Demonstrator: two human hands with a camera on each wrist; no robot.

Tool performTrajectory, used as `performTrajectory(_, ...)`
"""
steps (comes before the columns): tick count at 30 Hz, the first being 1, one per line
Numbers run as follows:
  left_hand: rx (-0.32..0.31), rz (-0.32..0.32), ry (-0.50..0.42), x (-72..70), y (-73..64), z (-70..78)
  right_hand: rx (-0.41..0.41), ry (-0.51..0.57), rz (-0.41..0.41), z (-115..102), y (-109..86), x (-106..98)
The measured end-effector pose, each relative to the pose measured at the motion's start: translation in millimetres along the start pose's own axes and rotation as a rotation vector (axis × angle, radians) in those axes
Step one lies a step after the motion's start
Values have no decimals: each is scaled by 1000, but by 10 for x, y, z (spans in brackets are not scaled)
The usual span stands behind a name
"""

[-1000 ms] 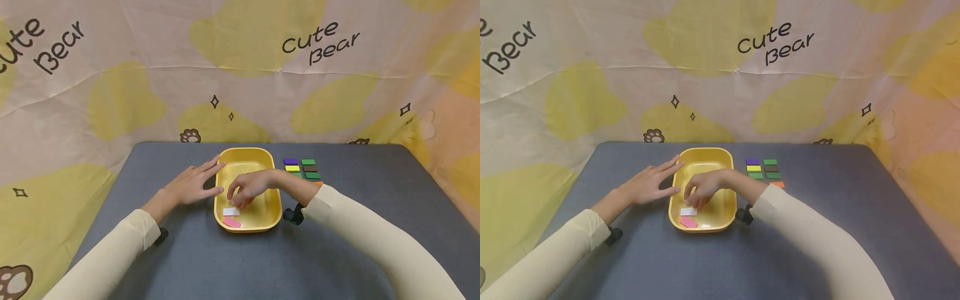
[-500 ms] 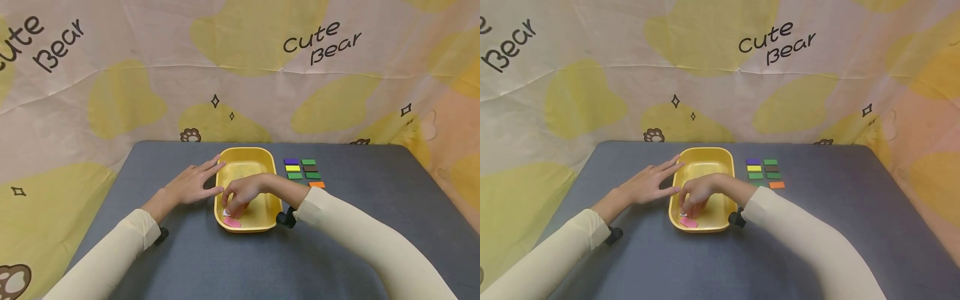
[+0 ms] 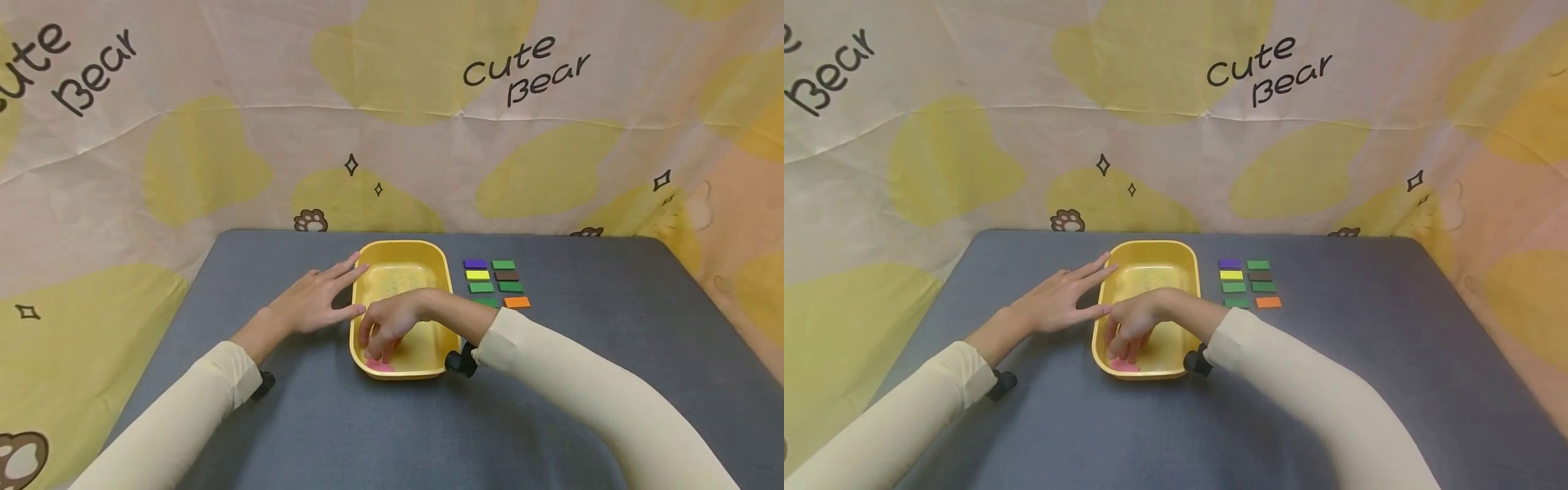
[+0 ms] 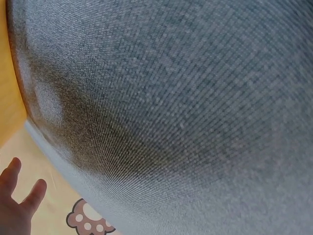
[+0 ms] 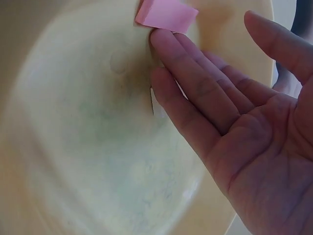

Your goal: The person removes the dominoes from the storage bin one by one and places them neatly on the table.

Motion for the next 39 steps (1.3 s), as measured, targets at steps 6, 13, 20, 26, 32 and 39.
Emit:
performTrajectory(6,-3,-2,-1,1,-8,-5,9,-3,-38,-27,30,53)
performTrajectory(13,3,-3,-7,-9,-11,-1,-33,-155,-106,-69,78,68)
performTrajectory(20,6,2,-2,1,-14,-12,2,-239,-112,-124,128,67)
performTrajectory(26,13,10,5,8,-10,-19,17,-240,-110,-134,127,72)
performTrajectory(32,19,11,3,-2,-9,-12,32,-227,-93,-128,103,74)
performTrajectory(39,18,7,8,-6,-9,-10,24,-275,-52,-163,33,30)
Point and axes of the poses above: each hand's wrist, its own y-axis towards the middle knuckle, its own x-axis out of the palm, z = x × y, the point moved 1 cm from there along y, towards the middle knuckle
